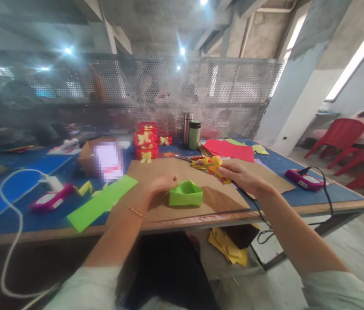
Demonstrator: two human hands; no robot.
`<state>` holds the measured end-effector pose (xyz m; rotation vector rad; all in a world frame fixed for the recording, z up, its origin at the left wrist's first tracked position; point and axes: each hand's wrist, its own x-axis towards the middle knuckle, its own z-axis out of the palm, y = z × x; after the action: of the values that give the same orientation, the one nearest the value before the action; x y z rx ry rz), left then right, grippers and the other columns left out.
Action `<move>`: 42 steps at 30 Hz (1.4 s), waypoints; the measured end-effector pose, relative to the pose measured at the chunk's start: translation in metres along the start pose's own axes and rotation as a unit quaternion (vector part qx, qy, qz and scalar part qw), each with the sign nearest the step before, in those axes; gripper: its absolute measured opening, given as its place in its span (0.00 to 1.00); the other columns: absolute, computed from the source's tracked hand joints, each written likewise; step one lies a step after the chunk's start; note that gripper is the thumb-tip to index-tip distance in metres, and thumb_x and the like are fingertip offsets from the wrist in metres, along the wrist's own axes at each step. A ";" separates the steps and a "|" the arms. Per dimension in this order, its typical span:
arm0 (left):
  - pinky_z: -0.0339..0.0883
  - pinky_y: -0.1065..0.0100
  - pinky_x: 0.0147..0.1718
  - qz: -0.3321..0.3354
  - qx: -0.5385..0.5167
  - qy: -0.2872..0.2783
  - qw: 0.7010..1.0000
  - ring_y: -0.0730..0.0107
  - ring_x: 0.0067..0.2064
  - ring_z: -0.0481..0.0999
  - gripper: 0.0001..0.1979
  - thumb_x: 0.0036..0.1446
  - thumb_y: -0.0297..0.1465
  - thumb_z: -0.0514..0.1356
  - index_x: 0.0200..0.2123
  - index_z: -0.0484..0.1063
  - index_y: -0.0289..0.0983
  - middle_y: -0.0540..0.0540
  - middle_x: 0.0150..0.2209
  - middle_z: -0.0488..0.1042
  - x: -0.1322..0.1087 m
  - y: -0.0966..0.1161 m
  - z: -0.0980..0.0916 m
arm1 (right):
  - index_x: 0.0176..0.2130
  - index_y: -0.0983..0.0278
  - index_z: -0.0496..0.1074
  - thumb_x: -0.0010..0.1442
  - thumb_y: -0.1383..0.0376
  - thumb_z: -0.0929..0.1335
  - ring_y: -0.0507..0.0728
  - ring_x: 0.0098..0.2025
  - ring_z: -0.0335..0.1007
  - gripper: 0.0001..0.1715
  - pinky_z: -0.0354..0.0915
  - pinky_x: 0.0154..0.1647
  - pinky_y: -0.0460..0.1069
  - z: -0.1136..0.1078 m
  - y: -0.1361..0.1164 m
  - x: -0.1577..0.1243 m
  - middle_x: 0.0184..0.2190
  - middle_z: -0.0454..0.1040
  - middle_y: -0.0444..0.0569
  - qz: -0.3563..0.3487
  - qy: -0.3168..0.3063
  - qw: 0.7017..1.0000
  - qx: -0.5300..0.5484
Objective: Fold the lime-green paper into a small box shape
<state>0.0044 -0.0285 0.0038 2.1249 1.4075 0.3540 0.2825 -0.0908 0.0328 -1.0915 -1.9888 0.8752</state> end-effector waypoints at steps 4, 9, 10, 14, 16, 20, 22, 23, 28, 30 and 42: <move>0.48 0.69 0.25 -0.006 0.009 -0.007 1.000 0.75 0.24 0.58 0.10 0.49 0.26 0.56 0.18 0.62 0.36 0.53 0.19 0.59 -0.005 0.007 -0.004 | 0.41 0.68 0.76 0.61 0.38 0.64 0.51 0.30 0.61 0.36 0.59 0.30 0.48 0.017 -0.007 0.009 0.30 0.69 0.48 0.053 -0.063 0.995 0.049; 0.49 0.68 0.25 -0.006 0.010 -0.012 1.000 0.75 0.24 0.57 0.12 0.50 0.26 0.56 0.16 0.61 0.36 0.53 0.18 0.58 -0.005 0.010 -0.005 | 0.40 0.66 0.76 0.62 0.40 0.65 0.52 0.34 0.63 0.32 0.61 0.34 0.47 0.025 -0.012 0.015 0.35 0.73 0.50 0.076 -0.090 0.993 0.018; 0.49 0.68 0.25 -0.007 0.010 -0.013 1.000 0.75 0.24 0.57 0.13 0.50 0.27 0.56 0.16 0.61 0.36 0.53 0.18 0.59 -0.005 0.009 -0.005 | 0.40 0.66 0.75 0.62 0.40 0.64 0.52 0.33 0.63 0.32 0.61 0.33 0.47 0.026 -0.012 0.016 0.35 0.73 0.49 0.071 -0.092 0.993 0.005; 0.48 0.68 0.24 0.002 0.017 -0.010 1.000 0.75 0.24 0.56 0.14 0.51 0.31 0.58 0.17 0.61 0.36 0.54 0.19 0.58 -0.002 0.004 -0.003 | 0.37 0.65 0.74 0.64 0.42 0.62 0.51 0.31 0.61 0.30 0.62 0.32 0.47 0.027 -0.006 0.019 0.31 0.70 0.48 0.045 -0.089 0.994 -0.035; 0.48 0.68 0.24 0.010 0.022 -0.007 1.000 0.75 0.24 0.56 0.14 0.51 0.32 0.59 0.17 0.61 0.37 0.54 0.20 0.58 -0.002 0.003 -0.003 | 0.36 0.64 0.73 0.65 0.43 0.61 0.52 0.31 0.61 0.29 0.62 0.32 0.47 0.027 -0.004 0.020 0.31 0.70 0.47 0.034 -0.089 0.994 -0.045; 0.48 0.68 0.25 0.010 0.033 -0.008 0.999 0.75 0.25 0.57 0.15 0.52 0.34 0.60 0.18 0.62 0.36 0.53 0.21 0.59 -0.003 0.004 -0.004 | 0.36 0.64 0.73 0.66 0.43 0.61 0.53 0.32 0.62 0.29 0.62 0.33 0.48 0.029 -0.002 0.020 0.32 0.70 0.48 0.018 -0.075 0.995 -0.056; 0.49 0.68 0.25 0.005 0.033 -0.013 0.999 0.75 0.26 0.57 0.15 0.52 0.36 0.60 0.18 0.62 0.36 0.53 0.21 0.60 -0.004 0.005 -0.005 | 0.37 0.64 0.73 0.66 0.43 0.60 0.53 0.33 0.62 0.29 0.63 0.34 0.49 0.030 -0.001 0.021 0.33 0.69 0.49 0.012 -0.073 0.995 -0.061; 0.49 0.68 0.26 0.005 0.032 -0.015 0.999 0.75 0.26 0.57 0.16 0.53 0.36 0.60 0.18 0.62 0.36 0.53 0.21 0.60 -0.005 0.005 -0.005 | 0.37 0.64 0.73 0.67 0.44 0.60 0.54 0.33 0.62 0.29 0.63 0.35 0.49 0.031 0.000 0.021 0.33 0.69 0.49 0.010 -0.074 0.995 -0.064; 0.49 0.68 0.25 0.028 0.025 -0.013 0.999 0.76 0.25 0.56 0.15 0.53 0.35 0.60 0.18 0.63 0.36 0.53 0.20 0.60 -0.005 0.006 -0.005 | 0.35 0.63 0.72 0.67 0.45 0.59 0.54 0.33 0.62 0.28 0.64 0.35 0.50 0.033 0.004 0.024 0.31 0.68 0.48 -0.006 -0.078 0.994 -0.075; 0.49 0.68 0.25 0.022 0.028 -0.009 0.999 0.76 0.25 0.57 0.15 0.53 0.34 0.60 0.18 0.63 0.36 0.53 0.20 0.60 -0.006 0.008 -0.005 | 0.34 0.63 0.71 0.67 0.45 0.59 0.54 0.33 0.62 0.28 0.64 0.34 0.49 0.034 0.004 0.025 0.30 0.68 0.48 -0.013 -0.075 0.994 -0.081; 0.48 0.67 0.25 0.010 0.022 -0.016 1.000 0.75 0.24 0.57 0.12 0.53 0.28 0.56 0.18 0.63 0.36 0.53 0.20 0.60 -0.004 0.007 -0.004 | 0.35 0.64 0.72 0.69 0.48 0.58 0.54 0.34 0.64 0.26 0.65 0.37 0.50 0.035 0.009 0.028 0.31 0.69 0.49 -0.029 -0.074 0.991 -0.111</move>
<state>0.0059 -0.0331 0.0110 2.1706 1.3892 0.2983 0.2461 -0.0701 0.0143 -1.1123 -2.2732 0.7360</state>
